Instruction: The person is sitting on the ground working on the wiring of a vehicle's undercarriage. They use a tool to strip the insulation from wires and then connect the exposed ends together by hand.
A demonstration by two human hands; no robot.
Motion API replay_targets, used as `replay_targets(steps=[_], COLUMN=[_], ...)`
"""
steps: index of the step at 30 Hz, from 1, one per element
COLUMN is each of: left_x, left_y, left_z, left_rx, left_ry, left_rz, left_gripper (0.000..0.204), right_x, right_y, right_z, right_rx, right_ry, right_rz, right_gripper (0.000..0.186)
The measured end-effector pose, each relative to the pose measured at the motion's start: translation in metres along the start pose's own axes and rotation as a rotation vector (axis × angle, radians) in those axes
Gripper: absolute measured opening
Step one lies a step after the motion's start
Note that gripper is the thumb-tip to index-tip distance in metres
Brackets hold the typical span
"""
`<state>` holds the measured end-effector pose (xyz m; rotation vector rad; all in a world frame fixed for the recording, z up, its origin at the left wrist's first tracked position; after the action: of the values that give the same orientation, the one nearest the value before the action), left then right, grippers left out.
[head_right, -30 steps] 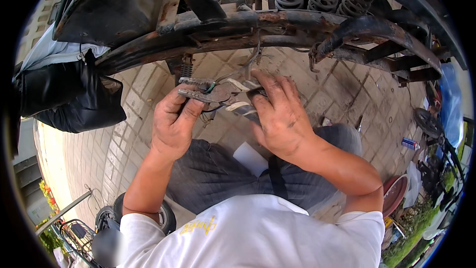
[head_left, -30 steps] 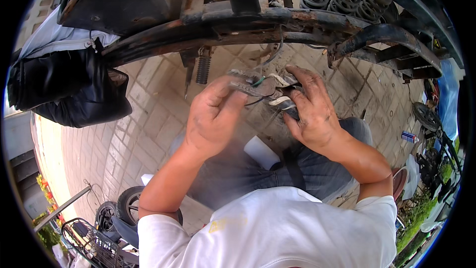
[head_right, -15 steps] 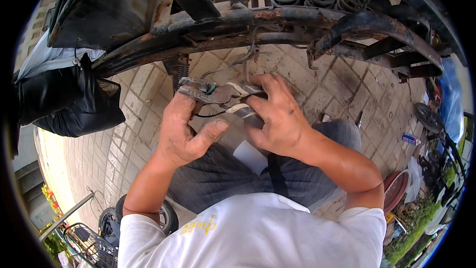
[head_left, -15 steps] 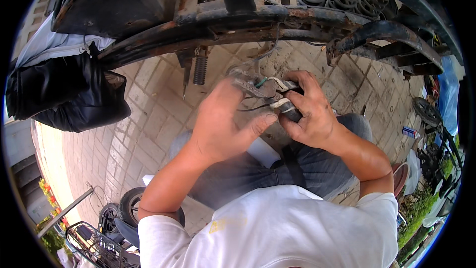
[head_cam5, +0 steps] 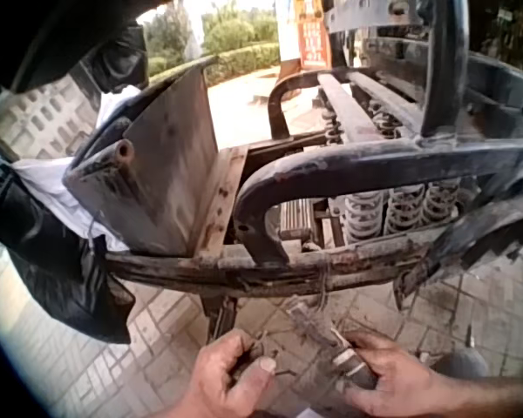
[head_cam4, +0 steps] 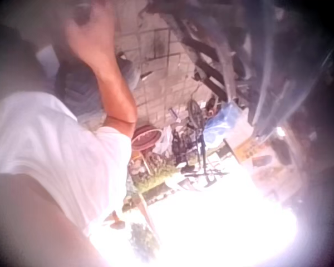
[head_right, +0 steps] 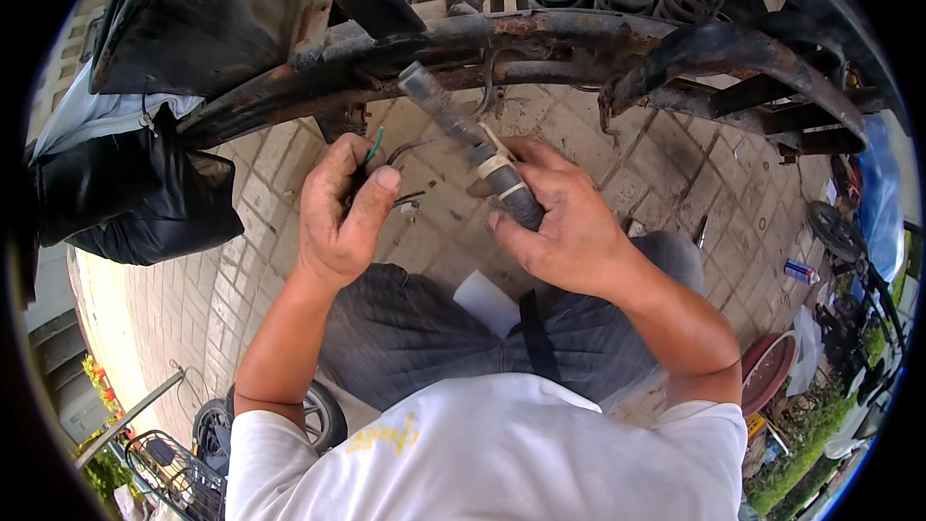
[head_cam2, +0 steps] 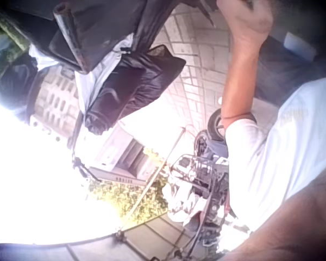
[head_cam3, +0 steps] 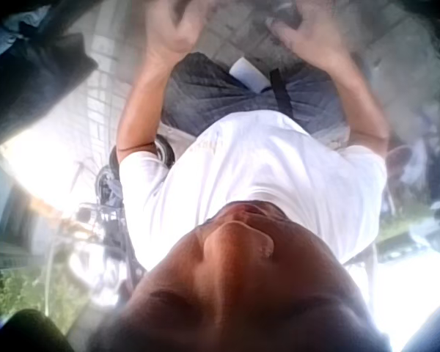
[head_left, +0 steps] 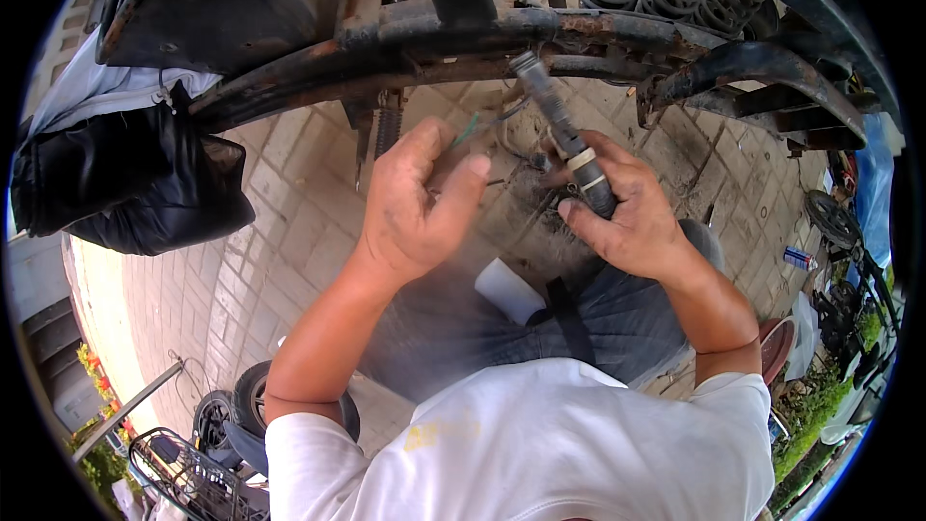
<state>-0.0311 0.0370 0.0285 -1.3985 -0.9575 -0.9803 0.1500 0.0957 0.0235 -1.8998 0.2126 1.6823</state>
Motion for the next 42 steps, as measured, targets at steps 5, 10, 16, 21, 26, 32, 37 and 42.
replay_targets(steps=[5, 10, 16, 21, 26, 32, 37, 42], left_x=[0.007, 0.015, 0.012, 0.013, 0.011, 0.019, 0.016, 0.016], left_y=[0.001, 0.012, 0.017, 0.019, 0.017, 0.009, 0.007, 0.006], left_z=[-0.002, 0.002, 0.003, 0.004, 0.004, 0.007, 0.006, 0.006], left_rx=[-0.024, -0.002, -0.002, 0.008, 0.023, 0.046, 0.050, 0.075], left_ry=[0.035, 0.077, 0.099, 0.085, 0.065, 0.195, 0.160, 0.148], left_rz=[0.157, 0.316, 0.507, 0.587, 0.577, 0.515, 0.530, 0.492], left_gripper=[0.024, 0.032, 0.036, 0.037, 0.036, 0.041, 0.040, 0.046], right_x=[0.007, 0.005, 0.015, 0.008, 0.016, 0.003, 0.008, 0.009], right_y=[0.014, 0.021, 0.026, 0.030, 0.033, 0.040, 0.047, 0.045], right_z=[0.000, 0.004, 0.001, 0.002, -0.001, -0.005, -0.007, -0.008], right_rx=[-0.198, -0.167, -0.215, -0.214, -0.256, -0.264, -0.182, -0.204], right_ry=[0.069, 0.063, 0.142, 0.088, 0.196, 0.189, 0.171, 0.138], right_rz=[-0.027, -0.092, -0.020, 0.015, 0.153, 0.310, 0.376, 0.236], right_gripper=[0.028, 0.028, 0.015, 0.014, 0.013, 0.009, 0.008, 0.010])
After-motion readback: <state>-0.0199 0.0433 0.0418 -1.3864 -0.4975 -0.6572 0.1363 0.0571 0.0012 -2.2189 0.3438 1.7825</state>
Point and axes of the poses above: each hand's wrist, its own z-axis towards the middle knuckle, its own y-axis out of the palm, x = y × z, the point moved 7 cm from there along z, towards the middle knuckle, and after that the axes turned 15 degrees about -x, right-handed, at the moved point
